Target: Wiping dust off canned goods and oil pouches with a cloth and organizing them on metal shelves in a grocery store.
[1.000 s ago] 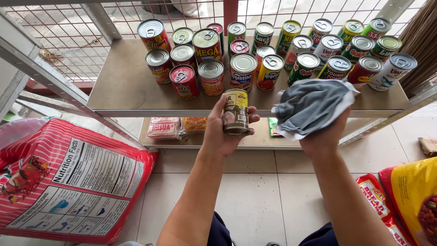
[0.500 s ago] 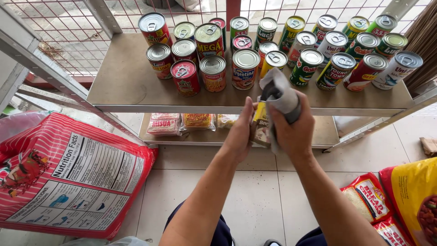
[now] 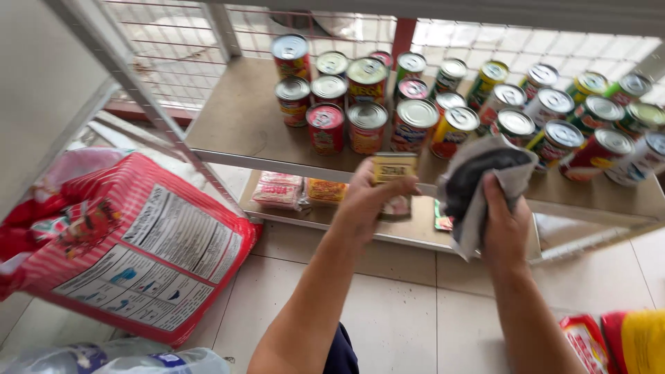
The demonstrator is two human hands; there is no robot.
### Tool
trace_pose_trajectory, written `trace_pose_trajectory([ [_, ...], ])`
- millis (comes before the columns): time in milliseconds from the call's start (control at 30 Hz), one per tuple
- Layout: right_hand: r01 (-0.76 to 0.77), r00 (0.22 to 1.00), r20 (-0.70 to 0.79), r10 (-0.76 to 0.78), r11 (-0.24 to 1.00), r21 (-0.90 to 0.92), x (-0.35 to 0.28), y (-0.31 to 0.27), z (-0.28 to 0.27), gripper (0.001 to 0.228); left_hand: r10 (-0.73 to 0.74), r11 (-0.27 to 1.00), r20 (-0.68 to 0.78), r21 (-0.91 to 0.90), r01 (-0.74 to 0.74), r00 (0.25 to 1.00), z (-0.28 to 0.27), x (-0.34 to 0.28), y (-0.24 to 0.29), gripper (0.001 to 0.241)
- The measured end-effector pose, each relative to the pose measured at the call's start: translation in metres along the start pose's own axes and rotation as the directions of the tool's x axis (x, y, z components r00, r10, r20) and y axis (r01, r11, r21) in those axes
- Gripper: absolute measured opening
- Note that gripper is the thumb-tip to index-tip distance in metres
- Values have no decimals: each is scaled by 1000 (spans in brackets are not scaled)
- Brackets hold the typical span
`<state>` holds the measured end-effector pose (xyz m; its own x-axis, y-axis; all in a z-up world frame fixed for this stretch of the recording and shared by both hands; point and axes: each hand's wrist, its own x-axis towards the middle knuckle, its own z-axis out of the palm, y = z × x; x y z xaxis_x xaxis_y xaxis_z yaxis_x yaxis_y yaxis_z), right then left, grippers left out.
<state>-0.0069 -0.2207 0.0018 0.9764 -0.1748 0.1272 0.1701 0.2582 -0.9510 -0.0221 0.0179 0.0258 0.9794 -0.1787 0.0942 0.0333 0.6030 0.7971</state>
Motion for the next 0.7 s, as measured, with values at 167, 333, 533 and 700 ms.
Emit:
trace_pose_trajectory([
  [167, -85, 996, 29, 85, 996, -12, 0, -16, -8, 30, 397, 916, -266, 170, -363, 878, -74, 4, 70, 54],
  [333, 25, 994, 109, -9, 989, -145, 6, 1, -16, 30, 605, 742, -347, 571, -351, 716, -146, 38, 92, 61],
  [533, 71, 981, 191, 18, 891, -449, -9, -13, 2, 34, 636, 398, -242, 917, -43, 733, -183, 66, 90, 68],
  [700, 73, 985, 175, 13, 876, -476, 0, -6, -6, 37, 854, 68, 55, 974, -215, 518, -91, 41, 148, 56],
])
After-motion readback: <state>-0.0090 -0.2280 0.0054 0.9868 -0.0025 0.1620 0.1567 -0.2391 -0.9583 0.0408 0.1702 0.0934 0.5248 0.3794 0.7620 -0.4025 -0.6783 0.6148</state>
